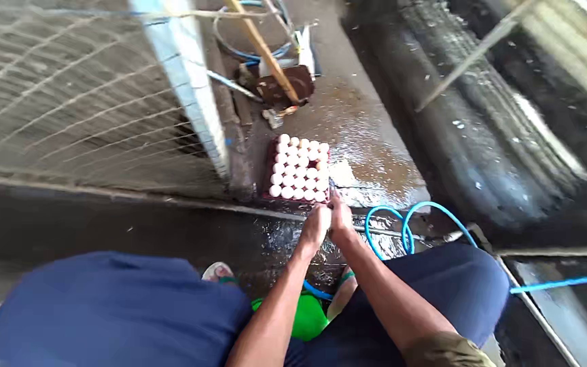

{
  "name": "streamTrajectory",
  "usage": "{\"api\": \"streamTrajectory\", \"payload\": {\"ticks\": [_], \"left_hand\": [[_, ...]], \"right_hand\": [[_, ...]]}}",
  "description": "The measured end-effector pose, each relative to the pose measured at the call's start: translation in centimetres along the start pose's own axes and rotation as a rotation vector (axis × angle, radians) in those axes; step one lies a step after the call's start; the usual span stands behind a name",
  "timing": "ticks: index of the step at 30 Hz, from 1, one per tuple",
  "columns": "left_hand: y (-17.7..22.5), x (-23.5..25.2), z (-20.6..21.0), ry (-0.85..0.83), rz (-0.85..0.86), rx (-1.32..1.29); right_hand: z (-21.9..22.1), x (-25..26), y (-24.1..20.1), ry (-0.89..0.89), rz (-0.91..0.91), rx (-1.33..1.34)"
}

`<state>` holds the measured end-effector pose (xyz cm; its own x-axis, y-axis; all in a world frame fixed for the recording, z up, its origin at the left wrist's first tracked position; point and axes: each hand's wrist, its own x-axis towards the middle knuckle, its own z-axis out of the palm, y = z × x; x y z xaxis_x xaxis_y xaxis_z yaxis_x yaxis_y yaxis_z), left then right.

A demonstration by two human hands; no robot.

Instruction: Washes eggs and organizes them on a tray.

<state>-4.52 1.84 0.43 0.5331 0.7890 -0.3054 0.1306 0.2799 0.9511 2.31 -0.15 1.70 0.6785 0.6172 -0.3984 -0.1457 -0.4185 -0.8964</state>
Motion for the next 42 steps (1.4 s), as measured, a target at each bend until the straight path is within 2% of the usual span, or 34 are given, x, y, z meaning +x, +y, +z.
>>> {"api": "streamTrajectory", "payload": {"ticks": [1, 4, 6, 8, 10, 11, 13, 15, 18, 20, 22, 24, 25, 26, 29, 31, 32, 35, 36, 39, 42], "left_hand": [[0.0, 0.0, -0.2, 0.021, -0.005, -0.008], [-0.4, 0.0, -0.6, 0.001, 0.002, 0.032], [-0.3, -0.2, -0.1, -0.008, -0.066, -0.015], [0.0, -0.2, 0.2, 0.017, -0.06, -0.017], [-0.5, -0.3, 0.2, 0.059, 0.007, 0.022], [-0.5, -0.5, 0.1, 0.055, -0.034, -0.002], [-0.3, -0.5, 0.3, 0.045, -0.167, -0.008], [-0.1, -0.2, 0.3, 0.048, -0.191, -0.008], [0.2, -1.0, 0.5, 0.09, -0.139, -0.113], [0.7, -1.1, 0.7, 0.073, -0.228, -0.095], [1.0, -1.1, 0.8, 0.073, -0.219, -0.048], [0.9, -1.2, 0.8, 0.079, -0.126, -0.009], [0.8, -1.4, 0.6, 0.053, -0.138, -0.034], [0.6, -1.4, 0.4, 0.02, -0.187, -0.076], [0.8, -0.7, 0.4, -0.112, -0.305, -0.149], [0.6, -0.4, 0.3, -0.077, -0.271, -0.149], [0.4, -0.1, 0.2, -0.055, -0.221, -0.145], [0.2, 0.3, 0.4, 0.001, -0.103, -0.149], [0.2, 0.1, 0.4, 0.006, -0.094, -0.106], [0.1, -0.1, 0.5, 0.015, -0.103, 0.028], [-0.1, 0.1, 0.6, 0.062, -0.093, 0.056]], "right_hand": [[0.3, -0.4, 0.1, 0.011, -0.013, -0.017], [-0.3, -2.3, 0.7, -0.133, -0.211, -0.156], [-0.6, -0.4, 0.9, -0.063, -0.123, -0.088], [-0.5, -0.2, 0.5, -0.017, -0.029, -0.019], [-0.4, -2.2, 0.8, -0.083, -0.161, -0.083], [-0.3, -2.3, 1.2, -0.086, -0.22, -0.098], [-0.7, -0.2, 1.5, -0.042, -0.142, -0.021], [-0.6, -0.1, 1.0, -0.026, -0.05, 0.034], [-0.4, -2.3, 1.6, -0.06, -0.223, -0.057], [-0.9, -0.5, 1.6, -0.029, -0.15, 0.008], [-0.9, -0.3, 1.2, -0.002, -0.067, 0.047], [-0.7, -2.1, 1.2, -0.035, -0.168, -0.02], [-0.8, -2.2, 1.4, -0.047, -0.2, -0.033], [-1.2, -1.4, 1.4, -0.068, -0.15, -0.014], [-2.5, 2.0, 0.2, -0.126, 0.236, 0.224], [-2.5, 1.7, -0.1, -0.105, 0.31, 0.289], [-2.2, 1.2, 0.0, -0.081, 0.24, 0.262], [-1.6, -0.8, 0.8, -0.084, -0.158, -0.018], [-1.4, -0.8, 1.1, -0.061, -0.192, -0.017], [-1.3, 0.6, 1.1, 0.031, 0.006, 0.121], [-1.2, -1.2, 1.0, 0.0, -0.051, 0.1]]}}
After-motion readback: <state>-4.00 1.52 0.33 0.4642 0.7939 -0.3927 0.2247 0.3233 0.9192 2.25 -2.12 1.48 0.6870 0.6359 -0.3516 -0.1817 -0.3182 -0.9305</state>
